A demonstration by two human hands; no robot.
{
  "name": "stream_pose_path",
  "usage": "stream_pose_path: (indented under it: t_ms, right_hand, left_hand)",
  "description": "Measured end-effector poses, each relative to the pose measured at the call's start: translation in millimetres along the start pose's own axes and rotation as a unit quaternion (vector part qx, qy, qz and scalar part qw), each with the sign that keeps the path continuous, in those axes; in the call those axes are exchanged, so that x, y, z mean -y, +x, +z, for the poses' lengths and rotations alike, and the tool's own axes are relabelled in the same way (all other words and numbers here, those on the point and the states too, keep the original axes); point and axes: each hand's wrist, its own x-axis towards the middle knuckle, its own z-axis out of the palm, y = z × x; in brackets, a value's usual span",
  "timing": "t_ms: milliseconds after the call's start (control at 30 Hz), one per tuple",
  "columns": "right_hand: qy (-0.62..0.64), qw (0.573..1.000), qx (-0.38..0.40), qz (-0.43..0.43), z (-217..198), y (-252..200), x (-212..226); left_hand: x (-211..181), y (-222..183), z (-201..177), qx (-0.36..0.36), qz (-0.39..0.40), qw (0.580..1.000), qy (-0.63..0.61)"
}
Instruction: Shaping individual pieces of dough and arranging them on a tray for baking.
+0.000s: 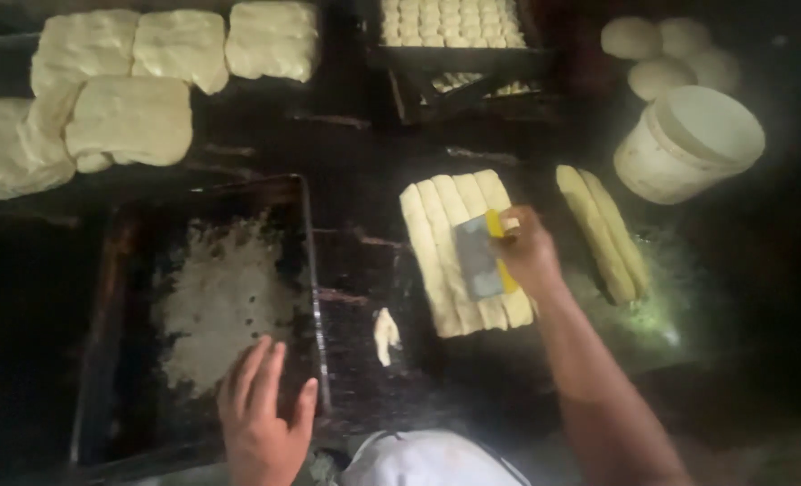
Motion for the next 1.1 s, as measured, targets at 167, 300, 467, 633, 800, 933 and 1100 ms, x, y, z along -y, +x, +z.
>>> stream_pose_path:
  t_ms: [167, 300, 467, 633, 800, 933, 1100]
  right_hand:
    - [0.067, 0.989, -0.093, -0.095, -82.7, 31.4, -40.0]
    - [-0.421, 0.895, -0.077, -0.13, -94.5, 54.2, -19.8]
    - [-0.333, 0.906, -0.006, -0.261, -29.6, 75.4, 63.3]
    - [-0.423, 0.849, 0.282, -0.141, 12.1, 74.4, 113.1]
    - [-0.451, 0.818, 0.267, -0.237, 56.4, 30.2, 118.8]
    - [-0.411, 0.822, 0.322, -0.229, 47.9, 15.5, 105.8]
    - [-0.446, 0.792, 0.147, -0.391, 14.2, -105.2, 41.7]
  left_hand:
    - [-47.2, -11.4, 30.8, 0.003, 0.021, 0.999, -0.03]
    - [-70.1, -24.6, 51.0, -0.022, -0.006, 1.0, -0.012]
    - [-109.5, -24.4, 48.9, 0.017, -0.036, 0.999, -0.006]
    - [-116.4, -26.7, 42.3, 0.001, 0.005, 1.0, -0.015]
    - [-118.0, -28.1, 48.6, 0.005, -0.031, 0.998, -0.047]
    - [-112.0, -23.7, 44.8, 0.044, -0.006, 0.994, -0.097]
    - [-86.8, -30.2, 47.7, 0.027, -0.014, 0.993, -0.114]
